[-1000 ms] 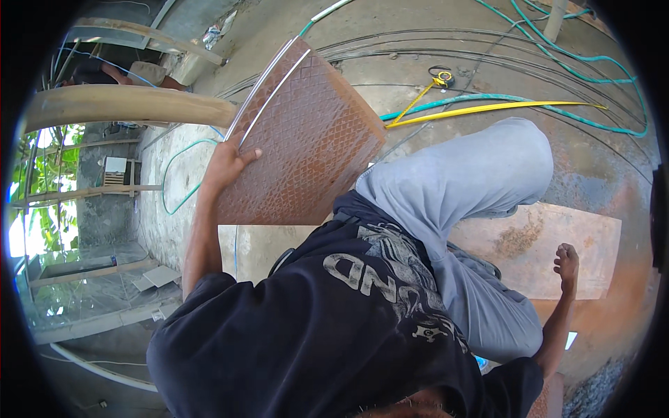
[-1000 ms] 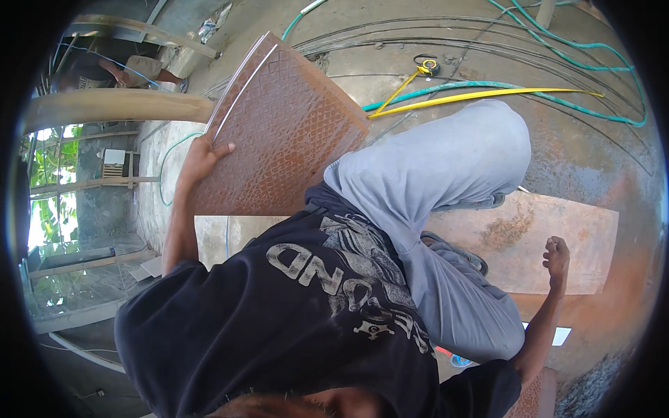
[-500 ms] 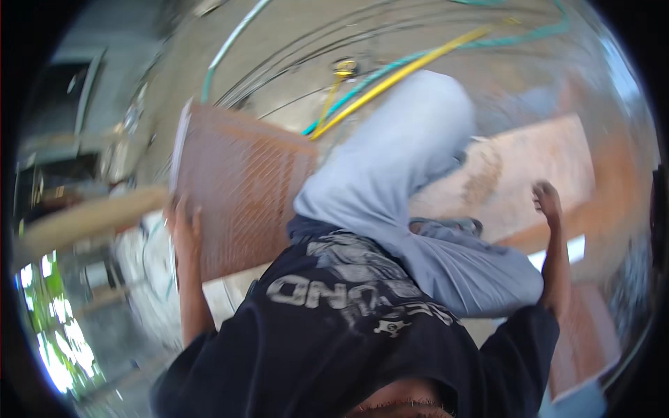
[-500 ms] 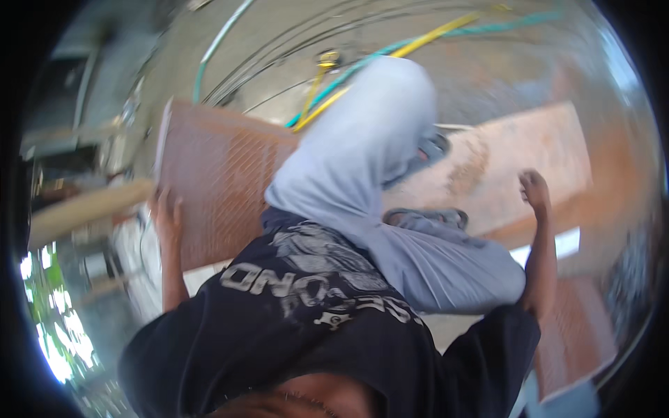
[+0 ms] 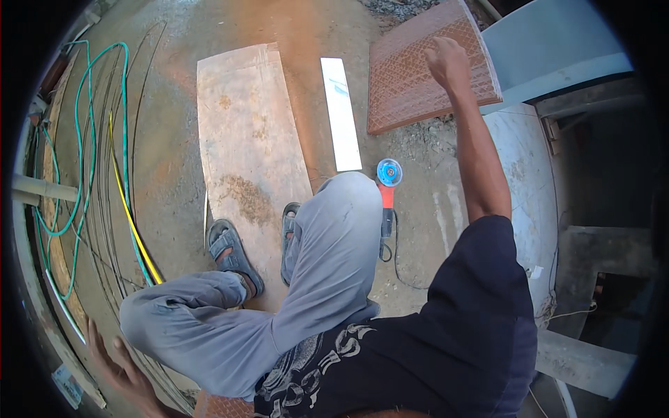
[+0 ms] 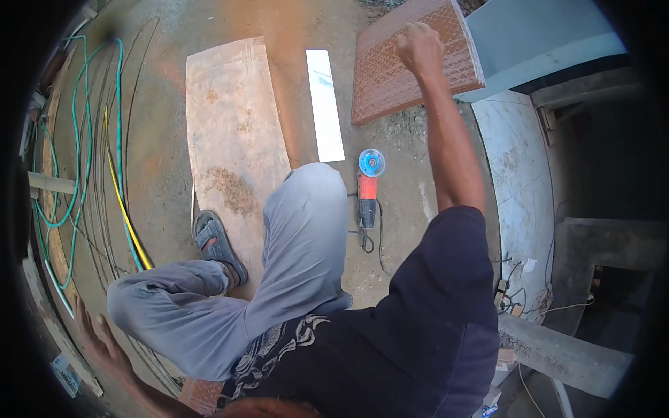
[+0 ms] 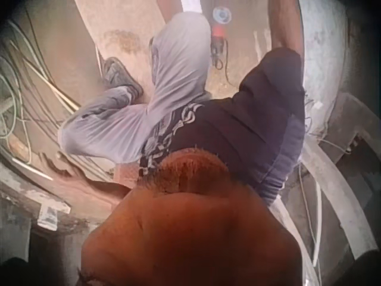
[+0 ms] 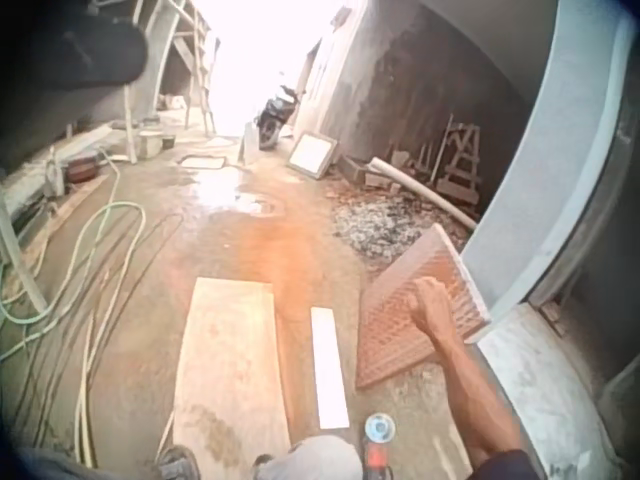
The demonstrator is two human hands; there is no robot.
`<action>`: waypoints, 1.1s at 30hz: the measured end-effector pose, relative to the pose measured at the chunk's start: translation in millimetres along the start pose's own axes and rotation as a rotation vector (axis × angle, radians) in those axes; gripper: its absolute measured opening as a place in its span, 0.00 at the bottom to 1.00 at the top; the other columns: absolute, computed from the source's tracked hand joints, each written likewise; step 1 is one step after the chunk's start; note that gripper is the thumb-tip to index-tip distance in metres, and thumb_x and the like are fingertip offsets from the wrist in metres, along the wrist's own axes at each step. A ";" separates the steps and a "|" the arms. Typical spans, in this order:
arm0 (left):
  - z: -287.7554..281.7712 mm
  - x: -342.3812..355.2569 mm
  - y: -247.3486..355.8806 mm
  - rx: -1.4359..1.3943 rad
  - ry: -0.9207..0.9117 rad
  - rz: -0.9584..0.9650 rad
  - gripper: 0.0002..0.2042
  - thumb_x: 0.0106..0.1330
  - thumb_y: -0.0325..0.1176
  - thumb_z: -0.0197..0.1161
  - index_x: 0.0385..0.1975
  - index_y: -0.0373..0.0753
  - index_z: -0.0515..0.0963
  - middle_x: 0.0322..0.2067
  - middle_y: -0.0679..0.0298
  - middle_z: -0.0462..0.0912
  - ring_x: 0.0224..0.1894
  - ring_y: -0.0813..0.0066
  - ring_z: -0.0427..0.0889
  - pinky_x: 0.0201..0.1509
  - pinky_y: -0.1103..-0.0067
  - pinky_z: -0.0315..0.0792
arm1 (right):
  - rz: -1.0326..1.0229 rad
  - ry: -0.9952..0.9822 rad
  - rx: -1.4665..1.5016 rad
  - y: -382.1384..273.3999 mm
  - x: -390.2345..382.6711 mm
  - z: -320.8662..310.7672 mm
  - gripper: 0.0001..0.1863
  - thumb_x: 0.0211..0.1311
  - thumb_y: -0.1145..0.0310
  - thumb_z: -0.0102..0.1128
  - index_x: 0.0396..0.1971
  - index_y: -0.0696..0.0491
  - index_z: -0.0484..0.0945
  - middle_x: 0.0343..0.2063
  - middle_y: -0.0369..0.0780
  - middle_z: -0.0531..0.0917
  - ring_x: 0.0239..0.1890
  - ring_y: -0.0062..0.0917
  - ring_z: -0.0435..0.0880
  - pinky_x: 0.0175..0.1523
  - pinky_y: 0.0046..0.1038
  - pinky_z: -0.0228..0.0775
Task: Using an angle grinder to cut a tile based on measurements taken with a tape measure.
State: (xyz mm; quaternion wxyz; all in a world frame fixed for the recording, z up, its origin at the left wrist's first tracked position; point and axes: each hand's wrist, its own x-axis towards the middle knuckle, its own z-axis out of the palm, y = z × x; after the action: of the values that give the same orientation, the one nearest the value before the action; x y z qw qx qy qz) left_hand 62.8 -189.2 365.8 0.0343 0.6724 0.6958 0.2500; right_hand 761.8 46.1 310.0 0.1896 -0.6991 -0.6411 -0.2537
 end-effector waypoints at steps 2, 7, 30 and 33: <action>25.9 58.1 47.2 -0.033 -0.252 0.240 0.22 0.67 0.32 0.58 0.60 0.36 0.68 0.62 0.51 0.68 0.65 0.54 0.66 0.68 0.64 0.58 | 0.091 -0.101 -0.290 61.8 -14.2 -30.6 0.13 0.54 0.67 0.52 0.36 0.58 0.79 0.39 0.52 0.79 0.43 0.51 0.78 0.51 0.47 0.71; 87.2 132.4 136.0 -0.033 -0.560 0.708 0.23 0.61 0.33 0.64 0.57 0.43 0.72 0.60 0.57 0.71 0.59 0.52 0.72 0.65 0.65 0.62 | 0.265 -0.180 -0.508 109.0 -54.4 -36.8 0.13 0.53 0.69 0.53 0.36 0.59 0.79 0.38 0.51 0.74 0.44 0.50 0.76 0.48 0.48 0.72; 111.6 152.2 134.7 -0.116 -1.069 1.020 0.31 0.60 0.48 0.63 0.64 0.52 0.64 0.58 0.56 0.71 0.61 0.57 0.70 0.67 0.61 0.60 | 0.665 -0.325 -0.414 68.8 28.2 -34.8 0.20 0.51 0.61 0.56 0.37 0.61 0.82 0.40 0.53 0.82 0.43 0.46 0.83 0.48 0.40 0.75; 115.8 150.5 137.3 -0.130 -1.083 1.009 0.31 0.61 0.48 0.63 0.65 0.51 0.63 0.57 0.55 0.72 0.59 0.55 0.72 0.65 0.60 0.62 | 0.582 -0.673 0.063 63.9 57.9 -30.2 0.18 0.47 0.64 0.59 0.31 0.66 0.82 0.32 0.52 0.85 0.35 0.38 0.85 0.43 0.39 0.77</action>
State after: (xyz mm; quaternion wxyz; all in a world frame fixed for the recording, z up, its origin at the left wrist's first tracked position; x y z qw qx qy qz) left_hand 219.4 -14.9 362.3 0.2932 0.9361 0.1720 -0.0903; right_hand 824.7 67.8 372.6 0.0550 -0.8878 -0.4512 0.0717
